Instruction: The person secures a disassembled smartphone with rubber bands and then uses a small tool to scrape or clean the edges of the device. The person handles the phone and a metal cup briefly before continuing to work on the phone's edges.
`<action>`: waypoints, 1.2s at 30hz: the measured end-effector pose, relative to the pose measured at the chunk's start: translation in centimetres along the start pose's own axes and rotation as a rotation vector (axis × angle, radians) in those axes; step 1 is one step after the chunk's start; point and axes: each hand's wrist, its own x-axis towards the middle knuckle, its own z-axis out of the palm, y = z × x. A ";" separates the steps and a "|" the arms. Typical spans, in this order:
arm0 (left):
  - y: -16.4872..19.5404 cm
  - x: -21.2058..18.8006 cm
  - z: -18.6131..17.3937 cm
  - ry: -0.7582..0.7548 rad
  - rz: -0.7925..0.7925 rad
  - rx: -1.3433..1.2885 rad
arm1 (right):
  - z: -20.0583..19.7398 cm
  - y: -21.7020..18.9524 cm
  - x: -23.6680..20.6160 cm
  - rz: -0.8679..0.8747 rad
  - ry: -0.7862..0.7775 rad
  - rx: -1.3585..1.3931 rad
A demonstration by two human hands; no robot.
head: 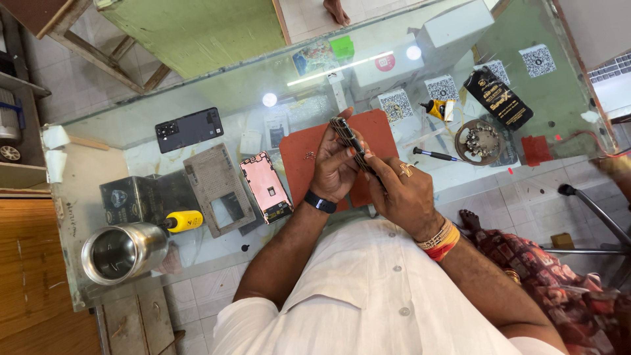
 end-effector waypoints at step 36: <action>-0.9 1.2 -0.7 0.344 -0.130 -0.077 | 1.5 -0.4 3.4 0.213 -0.291 -0.122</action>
